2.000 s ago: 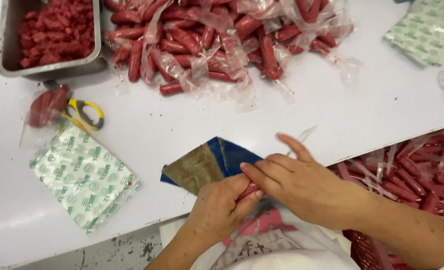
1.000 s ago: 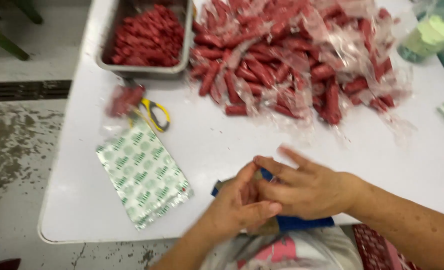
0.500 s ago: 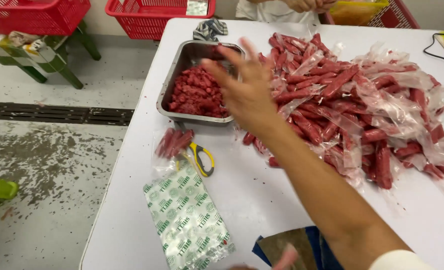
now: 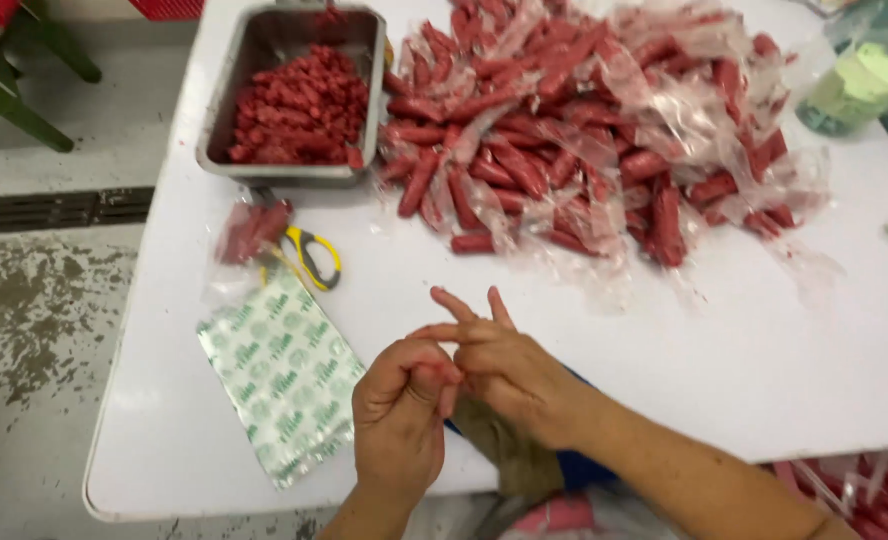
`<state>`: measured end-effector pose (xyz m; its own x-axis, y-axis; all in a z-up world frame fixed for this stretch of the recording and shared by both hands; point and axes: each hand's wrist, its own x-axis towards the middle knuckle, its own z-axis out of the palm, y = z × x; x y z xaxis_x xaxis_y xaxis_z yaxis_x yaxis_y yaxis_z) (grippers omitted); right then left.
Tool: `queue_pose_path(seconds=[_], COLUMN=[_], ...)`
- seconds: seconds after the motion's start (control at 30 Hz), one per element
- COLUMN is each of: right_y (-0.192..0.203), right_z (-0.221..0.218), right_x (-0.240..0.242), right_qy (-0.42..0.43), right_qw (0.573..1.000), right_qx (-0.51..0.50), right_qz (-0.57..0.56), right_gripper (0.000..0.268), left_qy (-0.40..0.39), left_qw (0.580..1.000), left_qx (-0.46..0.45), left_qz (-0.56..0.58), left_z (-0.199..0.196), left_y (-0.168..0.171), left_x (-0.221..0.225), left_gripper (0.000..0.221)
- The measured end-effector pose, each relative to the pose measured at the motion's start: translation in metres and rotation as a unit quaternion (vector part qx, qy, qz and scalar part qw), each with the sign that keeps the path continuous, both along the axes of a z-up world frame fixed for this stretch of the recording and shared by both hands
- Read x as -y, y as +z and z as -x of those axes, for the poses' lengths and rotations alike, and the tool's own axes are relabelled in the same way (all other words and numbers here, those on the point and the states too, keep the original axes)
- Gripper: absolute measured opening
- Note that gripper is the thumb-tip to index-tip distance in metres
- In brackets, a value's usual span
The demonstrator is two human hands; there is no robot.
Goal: Manually wrapping small red food tubes with decorative material and placing them into a collection basket
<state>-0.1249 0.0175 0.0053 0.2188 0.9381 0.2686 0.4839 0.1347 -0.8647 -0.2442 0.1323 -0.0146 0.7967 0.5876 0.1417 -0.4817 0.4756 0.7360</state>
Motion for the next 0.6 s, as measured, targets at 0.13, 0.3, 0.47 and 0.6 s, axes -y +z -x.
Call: queue_pose_path(seconds=[0.13, 0.3, 0.47, 0.6], right_y=[-0.014, -0.054, -0.092, -0.039], right_z=[-0.014, -0.027, -0.013, -0.031], right_x=[0.041, 0.087, 0.104, 0.114], right_qy=[-0.045, -0.073, 0.018, 0.14], right_qw=[0.99, 0.959, 0.878, 0.955], right_qx=[0.127, 0.272, 0.471, 0.247], right_qz=[-0.031, -0.01, -0.086, -0.079], right_gripper=[0.031, 0.014, 0.027, 0.034], left_qy=[-0.013, -0.275, -0.324, -0.348], left_qw=[0.941, 0.952, 0.838, 0.831], left_qx=[-0.001, -0.114, -0.359, -0.415], left_qz=[-0.338, -0.071, 0.253, -0.128], left_z=[0.018, 0.041, 0.046, 0.039], left_y=[0.026, -0.027, -0.107, -0.04], left_x=[0.021, 0.029, 0.097, 0.056], left_gripper=[0.031, 0.111, 0.018, 0.026])
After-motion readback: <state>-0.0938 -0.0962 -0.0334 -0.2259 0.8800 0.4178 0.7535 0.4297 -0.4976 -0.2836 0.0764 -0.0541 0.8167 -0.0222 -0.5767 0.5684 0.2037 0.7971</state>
